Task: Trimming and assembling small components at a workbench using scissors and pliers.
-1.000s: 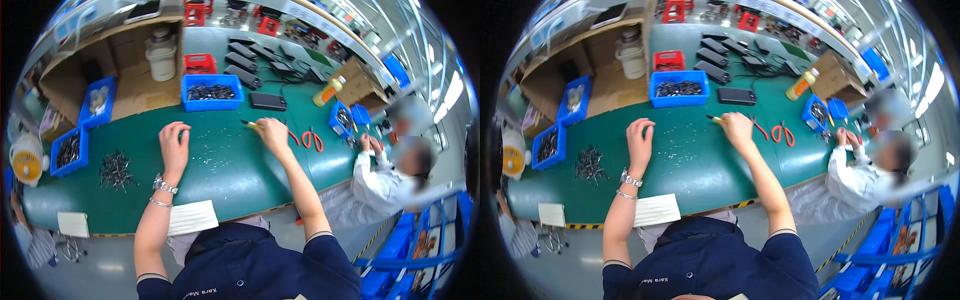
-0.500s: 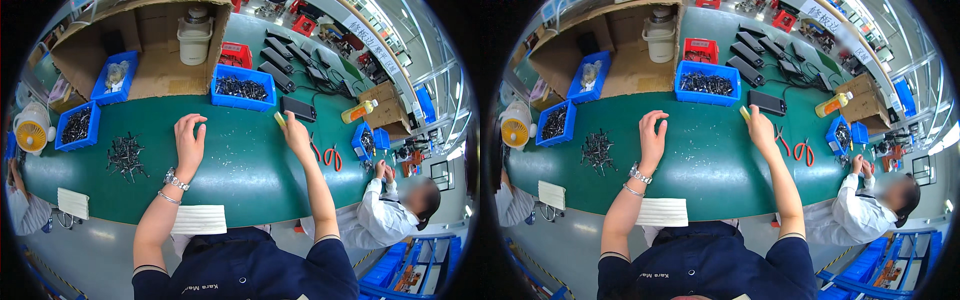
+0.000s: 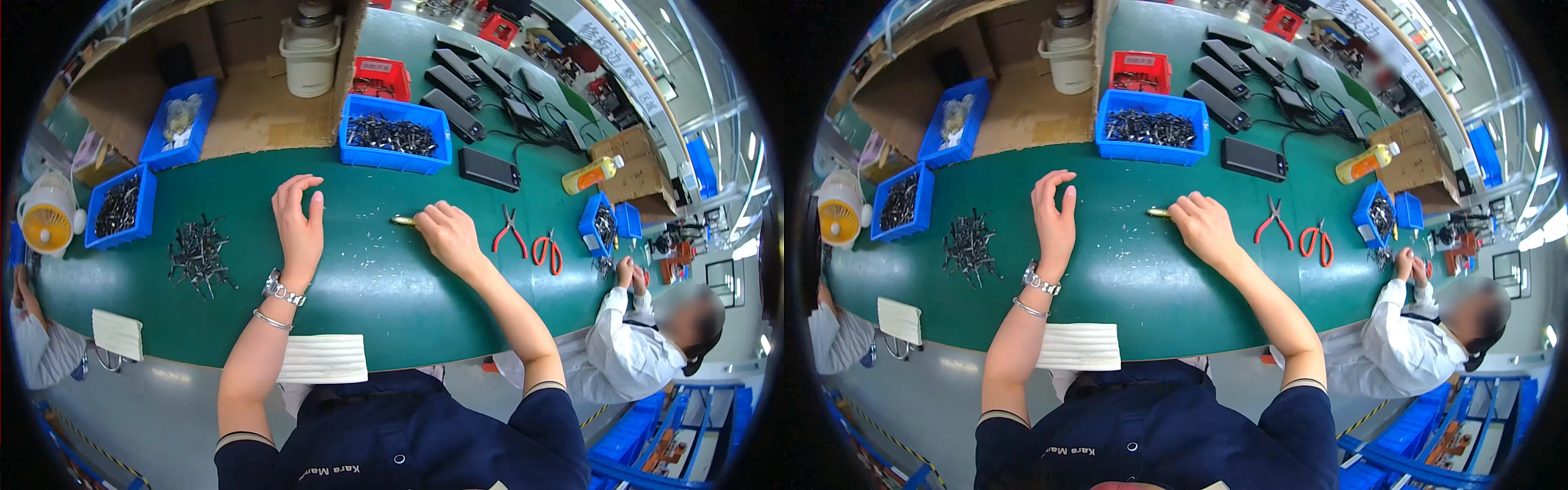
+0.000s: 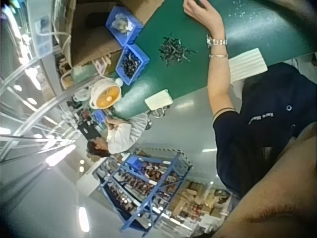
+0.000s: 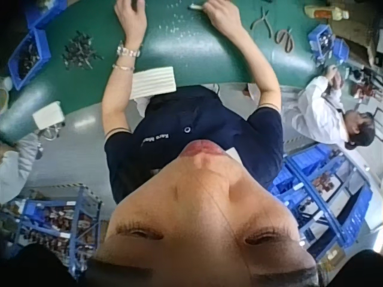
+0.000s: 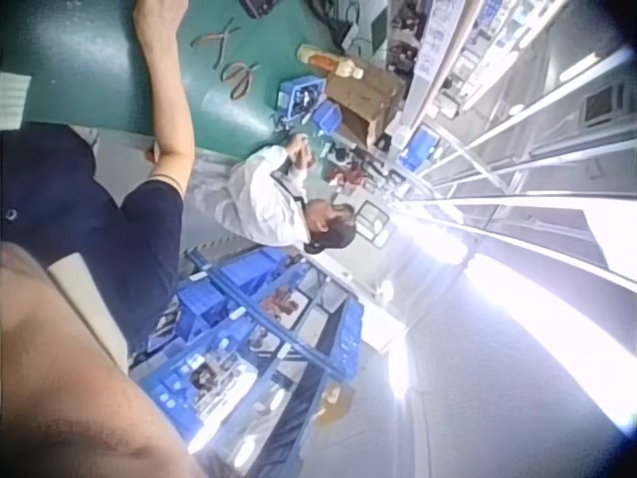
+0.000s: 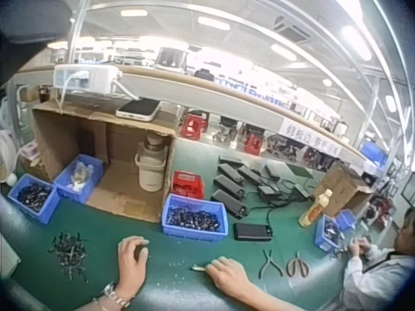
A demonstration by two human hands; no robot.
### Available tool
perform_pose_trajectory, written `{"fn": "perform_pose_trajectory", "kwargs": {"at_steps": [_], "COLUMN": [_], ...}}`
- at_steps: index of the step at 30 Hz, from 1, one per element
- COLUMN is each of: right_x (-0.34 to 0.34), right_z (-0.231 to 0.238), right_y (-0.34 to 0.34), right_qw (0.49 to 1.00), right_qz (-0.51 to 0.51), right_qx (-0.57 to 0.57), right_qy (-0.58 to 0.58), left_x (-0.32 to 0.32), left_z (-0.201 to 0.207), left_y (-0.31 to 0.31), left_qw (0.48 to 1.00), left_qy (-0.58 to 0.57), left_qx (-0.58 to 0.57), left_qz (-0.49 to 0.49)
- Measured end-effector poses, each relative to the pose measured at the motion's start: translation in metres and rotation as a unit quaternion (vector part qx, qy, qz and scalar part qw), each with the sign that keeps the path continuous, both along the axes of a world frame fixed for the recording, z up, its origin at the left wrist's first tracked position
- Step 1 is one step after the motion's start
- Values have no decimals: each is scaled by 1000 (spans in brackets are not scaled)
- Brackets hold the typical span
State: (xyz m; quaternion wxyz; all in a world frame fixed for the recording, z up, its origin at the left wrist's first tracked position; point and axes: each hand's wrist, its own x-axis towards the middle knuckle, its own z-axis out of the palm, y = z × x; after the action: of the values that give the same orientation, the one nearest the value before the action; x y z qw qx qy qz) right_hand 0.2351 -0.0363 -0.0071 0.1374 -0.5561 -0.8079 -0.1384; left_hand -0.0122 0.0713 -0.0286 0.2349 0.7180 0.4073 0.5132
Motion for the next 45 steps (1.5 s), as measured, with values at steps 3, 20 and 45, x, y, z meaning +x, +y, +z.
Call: {"fn": "perform_pose_trajectory", "kwargs": {"at_steps": [3,20,45], "right_x": [-1,-42,-120], "right_z": [3,7,0], "right_y": [25,36,139], "right_qw": [997,994,994], "right_qz": [-56,100,47], "right_qx": [47,-33,71], "right_qy": [10,-6,-69], "left_x": [-1,-21,-67], "left_z": [2,6,28], "left_y": [-2,11,21], "left_qw": [1000,988,916], "left_qy": [-16,-132,-372], "left_qx": [-2,-54,-39], "left_qz": [4,59,147]}}
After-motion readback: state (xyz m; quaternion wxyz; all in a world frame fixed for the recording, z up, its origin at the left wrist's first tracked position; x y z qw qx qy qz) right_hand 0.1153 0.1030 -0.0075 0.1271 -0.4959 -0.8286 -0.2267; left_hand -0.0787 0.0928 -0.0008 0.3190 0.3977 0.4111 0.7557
